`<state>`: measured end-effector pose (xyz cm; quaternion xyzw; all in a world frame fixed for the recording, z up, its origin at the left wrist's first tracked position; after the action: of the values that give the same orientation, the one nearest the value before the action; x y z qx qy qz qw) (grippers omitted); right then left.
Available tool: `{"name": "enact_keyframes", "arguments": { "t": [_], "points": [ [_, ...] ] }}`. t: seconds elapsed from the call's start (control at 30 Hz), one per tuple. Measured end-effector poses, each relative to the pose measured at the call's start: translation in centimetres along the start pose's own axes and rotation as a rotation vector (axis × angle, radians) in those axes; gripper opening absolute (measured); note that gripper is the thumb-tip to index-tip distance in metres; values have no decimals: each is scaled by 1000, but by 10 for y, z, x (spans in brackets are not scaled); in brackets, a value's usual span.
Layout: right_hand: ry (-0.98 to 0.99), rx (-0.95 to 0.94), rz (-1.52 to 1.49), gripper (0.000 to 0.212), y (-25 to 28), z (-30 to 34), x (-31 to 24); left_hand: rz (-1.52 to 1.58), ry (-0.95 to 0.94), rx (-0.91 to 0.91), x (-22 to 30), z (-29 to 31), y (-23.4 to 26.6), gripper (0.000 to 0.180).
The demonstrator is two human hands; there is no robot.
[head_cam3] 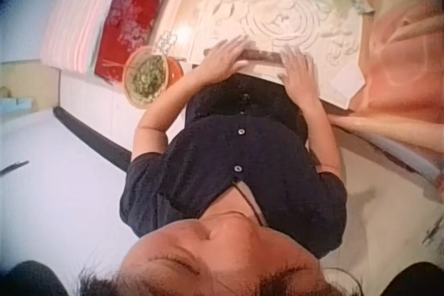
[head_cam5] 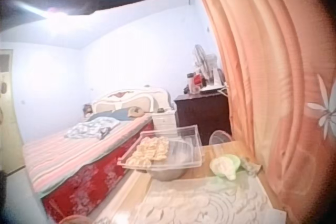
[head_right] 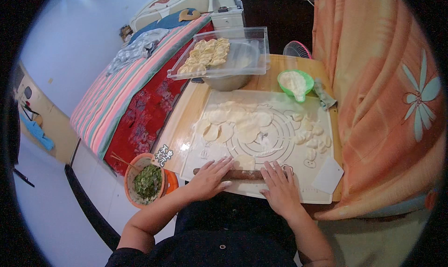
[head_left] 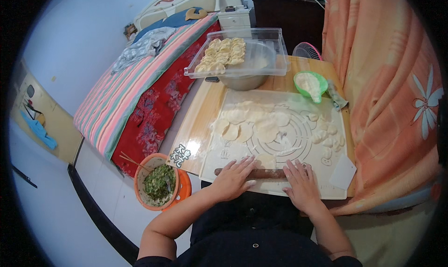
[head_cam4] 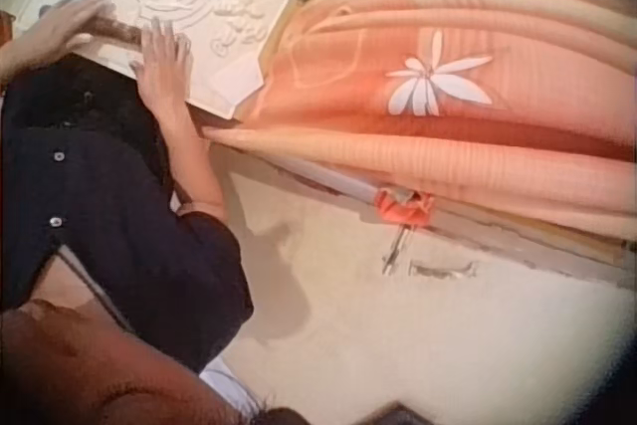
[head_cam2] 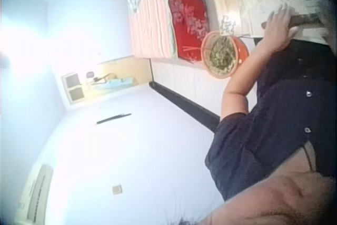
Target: The person repeatedly rolls small dough balls into flat circular wrappers using a rolling pin on a silicone mat. They pick up each dough ball, flatten it, and place the finished wrapper aside on the mat. A bowl of filling and a container of finished dumplings are visible nearby.
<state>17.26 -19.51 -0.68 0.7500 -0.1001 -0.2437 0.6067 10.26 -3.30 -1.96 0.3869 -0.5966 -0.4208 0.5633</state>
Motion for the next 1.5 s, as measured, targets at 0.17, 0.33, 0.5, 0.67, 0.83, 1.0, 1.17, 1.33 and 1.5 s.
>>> {"name": "enact_keyframes", "arguments": {
  "t": [0.17, 0.33, 0.5, 0.67, 0.83, 1.0, 1.17, 1.33, 1.5],
  "points": [
    [24, 176, -117, 38, 8, -5, 0, 227, 104, 147, -18, -51, 2, 56],
    [111, 334, -126, 32, 27, -7, -8, 156, 120, 106, -25, -87, -8, 24],
    [106, 343, -95, 31, 39, 11, 3, 179, 86, 14, -23, -105, -12, 15],
    [31, 365, -78, 33, 40, 32, 25, 227, 64, 139, -17, -140, 11, 11],
    [17, 396, -92, 38, 41, 44, 40, 59, -105, 23, 2, -174, 15, 16],
    [28, 426, -129, 35, 43, 46, 46, -255, -181, -238, 17, -136, -20, 24],
    [42, 410, -142, 35, 45, 41, 44, -254, -183, -386, 15, -118, -24, 22],
    [24, 387, -132, 30, 40, 40, 48, -203, -300, -180, 27, -122, -13, 10],
    [-27, 374, -159, 32, 39, 38, 54, -193, -206, 192, 14, -203, 39, 14]
  ]
}}
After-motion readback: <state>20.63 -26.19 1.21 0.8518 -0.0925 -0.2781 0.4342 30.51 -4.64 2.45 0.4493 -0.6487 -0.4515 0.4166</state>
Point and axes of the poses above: each hand's wrist, its own z-axis away from the middle knuckle, its own y-axis out of the back of the hand, x = y × z, the point moved 10 cm from there along -z, towards the middle knuckle, and after that the axes turned 1 degree about y, right-handed, at the moved point
